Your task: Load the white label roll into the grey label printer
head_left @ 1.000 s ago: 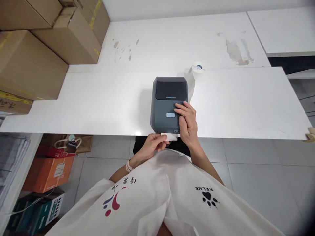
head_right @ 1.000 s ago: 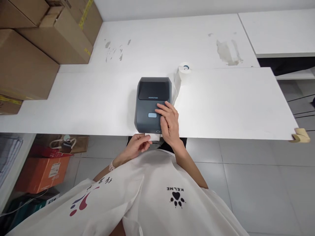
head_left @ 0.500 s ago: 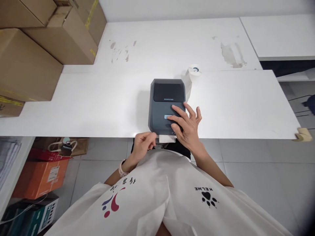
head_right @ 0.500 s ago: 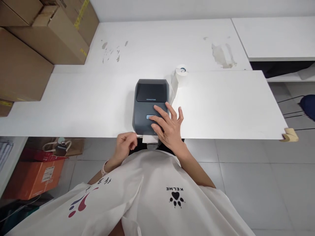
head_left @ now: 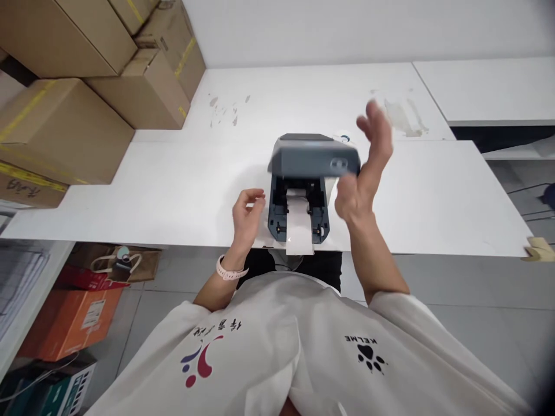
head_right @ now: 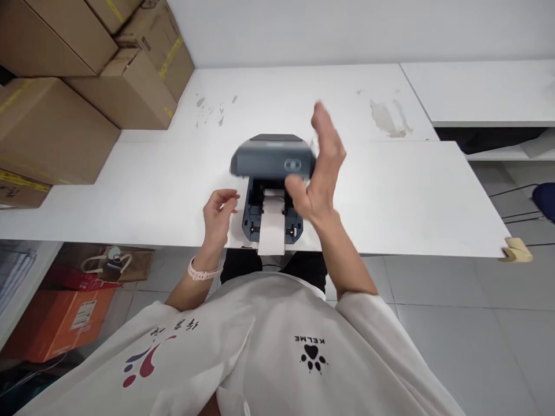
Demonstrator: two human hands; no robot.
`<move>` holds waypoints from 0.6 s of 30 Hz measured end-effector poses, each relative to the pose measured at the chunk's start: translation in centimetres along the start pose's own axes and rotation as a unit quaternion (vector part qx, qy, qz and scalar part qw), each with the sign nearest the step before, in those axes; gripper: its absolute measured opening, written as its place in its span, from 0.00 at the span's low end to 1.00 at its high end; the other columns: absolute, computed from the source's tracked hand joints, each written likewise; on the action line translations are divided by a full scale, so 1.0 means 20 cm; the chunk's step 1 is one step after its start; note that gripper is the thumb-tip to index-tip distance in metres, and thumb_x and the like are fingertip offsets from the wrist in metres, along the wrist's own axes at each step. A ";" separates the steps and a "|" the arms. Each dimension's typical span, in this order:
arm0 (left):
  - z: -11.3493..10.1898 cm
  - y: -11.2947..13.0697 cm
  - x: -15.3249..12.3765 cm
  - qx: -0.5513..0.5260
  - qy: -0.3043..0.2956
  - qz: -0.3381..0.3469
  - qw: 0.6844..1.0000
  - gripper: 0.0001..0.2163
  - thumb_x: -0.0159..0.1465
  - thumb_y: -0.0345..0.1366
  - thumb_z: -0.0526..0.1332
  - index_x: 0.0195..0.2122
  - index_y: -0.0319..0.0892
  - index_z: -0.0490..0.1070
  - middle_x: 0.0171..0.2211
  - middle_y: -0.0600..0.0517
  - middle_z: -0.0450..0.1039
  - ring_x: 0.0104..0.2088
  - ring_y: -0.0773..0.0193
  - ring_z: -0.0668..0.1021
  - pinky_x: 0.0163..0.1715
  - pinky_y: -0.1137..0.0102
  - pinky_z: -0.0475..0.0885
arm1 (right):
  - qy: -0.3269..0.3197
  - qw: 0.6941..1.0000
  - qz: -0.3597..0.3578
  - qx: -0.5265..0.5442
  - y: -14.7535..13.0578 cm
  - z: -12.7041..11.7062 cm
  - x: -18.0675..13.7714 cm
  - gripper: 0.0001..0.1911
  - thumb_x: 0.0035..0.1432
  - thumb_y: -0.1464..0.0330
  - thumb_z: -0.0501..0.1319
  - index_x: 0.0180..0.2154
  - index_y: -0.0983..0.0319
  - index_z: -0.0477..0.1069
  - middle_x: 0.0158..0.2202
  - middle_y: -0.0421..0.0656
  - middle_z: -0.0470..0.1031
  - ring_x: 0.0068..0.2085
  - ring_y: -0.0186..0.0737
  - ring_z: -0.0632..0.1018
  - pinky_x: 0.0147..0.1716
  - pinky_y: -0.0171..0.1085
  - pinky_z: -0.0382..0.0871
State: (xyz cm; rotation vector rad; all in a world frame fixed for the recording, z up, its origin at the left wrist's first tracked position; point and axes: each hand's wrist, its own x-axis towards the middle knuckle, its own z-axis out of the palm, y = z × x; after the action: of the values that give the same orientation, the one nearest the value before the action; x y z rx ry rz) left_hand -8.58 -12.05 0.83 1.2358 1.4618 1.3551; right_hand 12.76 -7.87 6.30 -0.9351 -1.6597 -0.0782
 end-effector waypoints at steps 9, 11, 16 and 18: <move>0.16 0.00 0.17 0.159 -0.126 0.024 0.979 0.26 0.63 0.38 0.61 0.63 0.49 0.62 0.66 0.42 0.64 0.64 0.45 0.69 0.56 0.52 0.71 | 0.032 0.999 0.002 0.033 0.19 0.10 0.52 0.32 0.72 0.44 0.47 0.68 0.53 0.52 0.73 0.45 0.55 0.74 0.48 0.58 0.68 0.50 0.62; 0.17 -0.01 0.17 0.164 -0.124 0.024 0.978 0.26 0.63 0.37 0.61 0.63 0.48 0.62 0.65 0.41 0.65 0.62 0.45 0.71 0.56 0.52 0.72 | 0.024 0.999 0.019 -0.015 0.18 0.08 0.45 0.28 0.73 0.46 0.47 0.64 0.54 0.60 0.67 0.49 0.65 0.69 0.50 0.64 0.69 0.54 0.60; 0.18 -0.04 0.17 0.164 -0.105 0.034 0.980 0.25 0.61 0.34 0.61 0.61 0.47 0.63 0.62 0.44 0.71 0.59 0.47 0.76 0.57 0.53 0.72 | -0.303 0.947 0.025 -0.101 0.14 0.10 0.15 0.17 0.73 0.62 0.51 0.48 0.58 0.77 0.46 0.50 0.82 0.50 0.55 0.80 0.51 0.55 0.73; 0.18 -0.05 0.17 0.162 -0.104 0.048 0.980 0.26 0.62 0.31 0.59 0.63 0.48 0.62 0.62 0.45 0.73 0.60 0.49 0.76 0.57 0.54 0.72 | -0.448 0.878 0.016 -0.170 0.12 0.14 0.08 0.15 0.69 0.71 0.53 0.46 0.63 0.79 0.45 0.53 0.83 0.48 0.57 0.81 0.48 0.52 0.72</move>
State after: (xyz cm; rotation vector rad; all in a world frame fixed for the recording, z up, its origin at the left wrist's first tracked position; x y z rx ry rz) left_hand -5.98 -7.81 -0.48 1.6221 1.5276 1.0372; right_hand 11.94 -4.00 5.75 -1.3873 -2.5383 0.1107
